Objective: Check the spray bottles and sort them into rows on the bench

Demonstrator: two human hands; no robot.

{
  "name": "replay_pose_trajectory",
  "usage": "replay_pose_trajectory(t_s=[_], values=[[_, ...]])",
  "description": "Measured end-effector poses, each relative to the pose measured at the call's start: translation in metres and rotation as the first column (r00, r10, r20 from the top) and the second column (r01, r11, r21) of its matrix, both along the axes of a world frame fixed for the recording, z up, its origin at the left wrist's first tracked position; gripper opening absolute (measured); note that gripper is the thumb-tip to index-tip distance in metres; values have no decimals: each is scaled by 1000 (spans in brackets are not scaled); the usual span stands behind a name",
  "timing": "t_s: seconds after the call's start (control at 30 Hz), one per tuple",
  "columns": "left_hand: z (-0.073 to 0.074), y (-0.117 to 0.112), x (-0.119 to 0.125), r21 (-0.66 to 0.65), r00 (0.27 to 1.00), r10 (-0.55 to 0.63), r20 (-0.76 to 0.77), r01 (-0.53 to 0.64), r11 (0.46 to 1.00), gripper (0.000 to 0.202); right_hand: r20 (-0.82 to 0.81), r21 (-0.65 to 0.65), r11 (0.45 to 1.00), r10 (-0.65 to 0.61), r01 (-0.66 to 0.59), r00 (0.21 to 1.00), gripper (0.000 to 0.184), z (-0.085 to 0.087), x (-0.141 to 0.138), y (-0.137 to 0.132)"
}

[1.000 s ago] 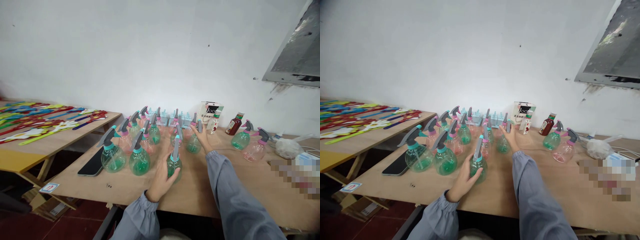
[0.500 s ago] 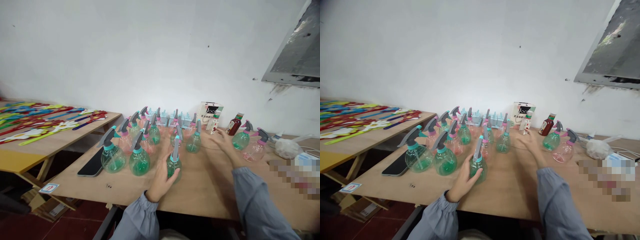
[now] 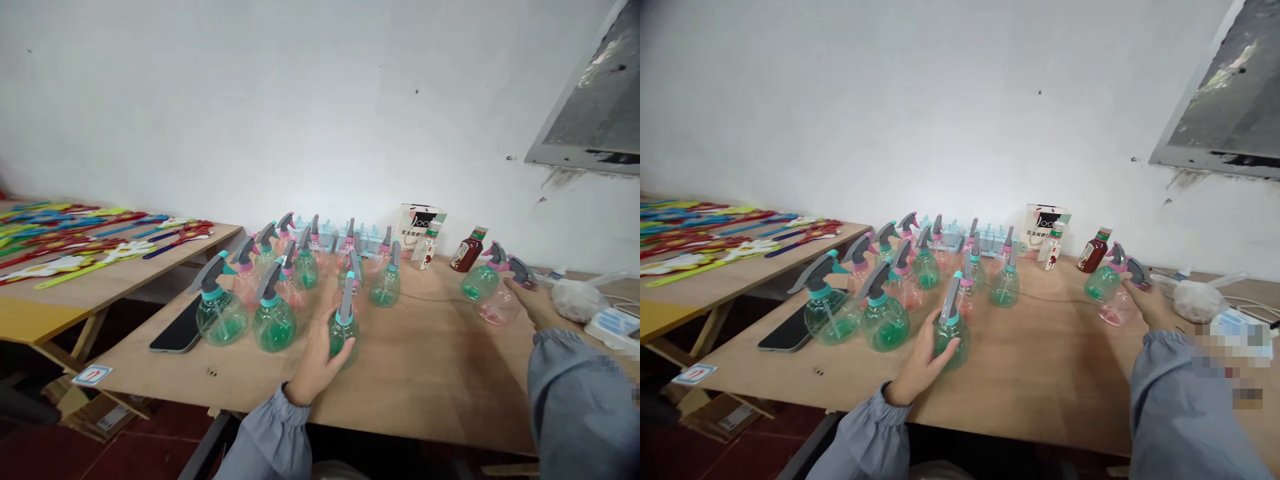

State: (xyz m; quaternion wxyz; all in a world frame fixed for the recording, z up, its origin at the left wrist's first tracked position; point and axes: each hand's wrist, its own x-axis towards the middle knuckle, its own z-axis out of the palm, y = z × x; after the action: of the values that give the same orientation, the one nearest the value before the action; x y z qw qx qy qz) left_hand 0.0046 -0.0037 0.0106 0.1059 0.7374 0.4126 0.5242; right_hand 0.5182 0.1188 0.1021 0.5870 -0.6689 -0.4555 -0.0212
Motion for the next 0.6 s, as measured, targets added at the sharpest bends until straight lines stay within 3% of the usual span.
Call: replay_pose_trajectory(t_s=[0.13, 0.23, 0.43, 0.6], values=[[1, 0, 0, 11, 1000, 2, -5, -2, 1000, 55, -166, -130, 973, 170, -192, 971, 30, 5, -34, -11], [1, 0, 1, 15, 1000, -5, -5, 5, 1000, 55, -211, -144, 930, 305, -338, 929, 41, -4, -71, -23], [0, 0, 0, 10, 1000, 0, -12, 0, 1000, 56, -109, -109, 805, 573, -583, 812, 53, -33, -151, -41], [2, -1, 0, 15, 1000, -2, -17, 3, 1000, 55, -2, -76, 690, 722, -720, 692, 54, -31, -207, -57]])
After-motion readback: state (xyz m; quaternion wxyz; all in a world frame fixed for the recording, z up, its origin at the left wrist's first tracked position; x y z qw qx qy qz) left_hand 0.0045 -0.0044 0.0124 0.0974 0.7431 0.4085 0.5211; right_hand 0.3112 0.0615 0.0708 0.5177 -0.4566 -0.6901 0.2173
